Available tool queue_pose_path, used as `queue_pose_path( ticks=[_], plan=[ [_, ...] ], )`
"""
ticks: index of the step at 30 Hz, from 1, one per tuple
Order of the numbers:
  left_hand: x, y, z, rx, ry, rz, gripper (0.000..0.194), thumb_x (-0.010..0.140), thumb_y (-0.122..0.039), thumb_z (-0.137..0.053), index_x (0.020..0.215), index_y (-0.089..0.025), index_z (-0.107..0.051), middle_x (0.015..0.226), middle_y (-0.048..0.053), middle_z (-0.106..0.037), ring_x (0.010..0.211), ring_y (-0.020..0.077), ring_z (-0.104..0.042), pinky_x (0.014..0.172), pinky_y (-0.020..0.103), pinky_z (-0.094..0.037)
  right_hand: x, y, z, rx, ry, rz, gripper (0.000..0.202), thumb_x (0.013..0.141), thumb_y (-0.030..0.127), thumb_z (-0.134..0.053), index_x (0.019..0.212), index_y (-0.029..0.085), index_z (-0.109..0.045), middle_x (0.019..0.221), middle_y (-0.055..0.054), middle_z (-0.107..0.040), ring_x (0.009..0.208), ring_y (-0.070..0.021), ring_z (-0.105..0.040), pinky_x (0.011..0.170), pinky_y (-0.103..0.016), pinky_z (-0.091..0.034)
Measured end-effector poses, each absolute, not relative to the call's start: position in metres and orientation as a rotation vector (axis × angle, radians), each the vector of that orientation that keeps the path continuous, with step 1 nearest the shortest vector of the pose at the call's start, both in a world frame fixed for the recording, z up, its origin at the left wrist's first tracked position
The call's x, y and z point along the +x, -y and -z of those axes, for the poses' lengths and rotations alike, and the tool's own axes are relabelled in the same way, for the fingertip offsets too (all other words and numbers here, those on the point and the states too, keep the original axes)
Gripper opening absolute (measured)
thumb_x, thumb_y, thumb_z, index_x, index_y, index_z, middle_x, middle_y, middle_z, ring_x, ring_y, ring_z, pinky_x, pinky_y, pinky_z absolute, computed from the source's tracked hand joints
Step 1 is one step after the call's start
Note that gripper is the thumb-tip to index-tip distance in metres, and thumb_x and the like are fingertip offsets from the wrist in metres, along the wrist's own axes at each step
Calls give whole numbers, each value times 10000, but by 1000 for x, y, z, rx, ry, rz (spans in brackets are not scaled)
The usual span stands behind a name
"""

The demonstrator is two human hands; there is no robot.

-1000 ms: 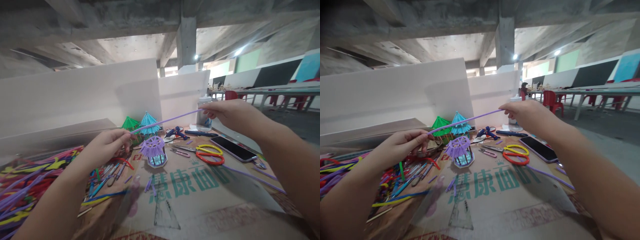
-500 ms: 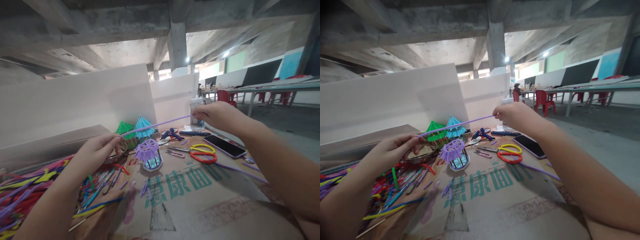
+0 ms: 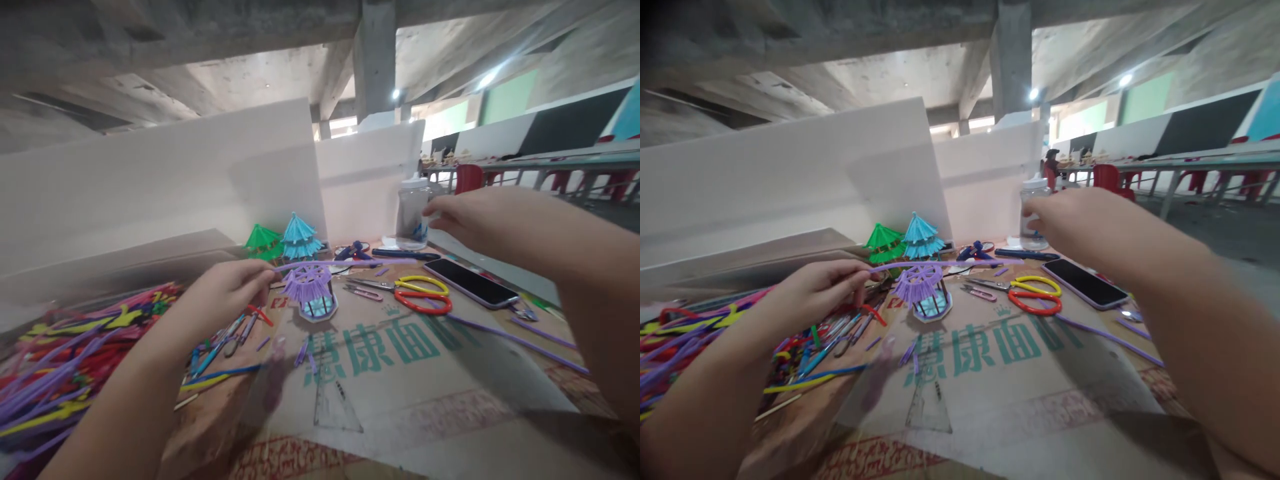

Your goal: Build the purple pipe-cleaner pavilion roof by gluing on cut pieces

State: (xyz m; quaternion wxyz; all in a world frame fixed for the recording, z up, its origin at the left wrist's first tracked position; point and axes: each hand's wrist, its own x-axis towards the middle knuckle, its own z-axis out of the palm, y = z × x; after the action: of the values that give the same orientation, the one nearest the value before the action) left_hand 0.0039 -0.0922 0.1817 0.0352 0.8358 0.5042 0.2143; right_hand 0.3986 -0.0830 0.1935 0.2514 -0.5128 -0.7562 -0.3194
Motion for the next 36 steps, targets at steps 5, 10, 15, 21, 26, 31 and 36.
queue_pose_path(
  ticks=[5,10,15,21,26,31,36],
  plan=[
    [42,100,-165,2561,-1348,-601,346,996,-372,-452,802,-196,-678,717,9,-689,659,160,-606,614,247,-395,331,115,-175,-986,2452,707,353,965,382,-571,1275,241,-665,1086,-104,-768,943,-290,-705,766,-391,-492],
    [64,110,-141,2562,-1234,-591,348,1004,-317,-443,752,-199,-652,720,4,-701,655,149,-601,639,253,-389,285,103,-134,-910,2661,438,225,928,148,-571,1112,186,-695,943,-98,-766,811,-225,-694,689,-310,-441],
    [35,103,-131,2589,-1484,-307,301,984,-367,-477,884,-222,-720,808,33,-743,702,188,-644,610,269,-371,286,81,-102,-1062,2655,332,253,903,71,-493,978,206,-693,799,-57,-749,676,-194,-664,589,-280,-350],
    [-18,69,-116,2480,-1888,174,175,822,-259,-614,823,-224,-785,818,83,-777,771,261,-717,656,297,-449,287,86,-50,-854,2724,170,211,953,163,-498,1008,189,-700,832,-89,-755,729,-216,-690,626,-309,-413],
    [-13,56,-90,2510,-1913,266,213,810,-214,-590,877,-173,-788,903,157,-786,818,296,-739,676,332,-487,285,85,-35,-962,2714,-105,221,992,214,-472,1038,199,-688,880,-74,-768,786,-210,-717,679,-296,-430],
    [-5,57,-87,2534,-1874,198,186,786,-226,-586,833,-173,-758,849,127,-779,759,261,-719,630,306,-451,284,82,-41,-1041,2736,-165,270,1009,262,-440,1105,203,-685,911,-84,-771,826,-224,-722,706,-302,-429],
    [11,69,-92,2516,-1679,-74,174,838,-273,-549,869,-199,-703,834,58,-754,726,207,-678,604,277,-405,283,84,-43,-1026,2746,-156,271,1004,235,-426,1084,193,-681,914,-87,-770,824,-223,-716,701,-305,-418]
  ],
)
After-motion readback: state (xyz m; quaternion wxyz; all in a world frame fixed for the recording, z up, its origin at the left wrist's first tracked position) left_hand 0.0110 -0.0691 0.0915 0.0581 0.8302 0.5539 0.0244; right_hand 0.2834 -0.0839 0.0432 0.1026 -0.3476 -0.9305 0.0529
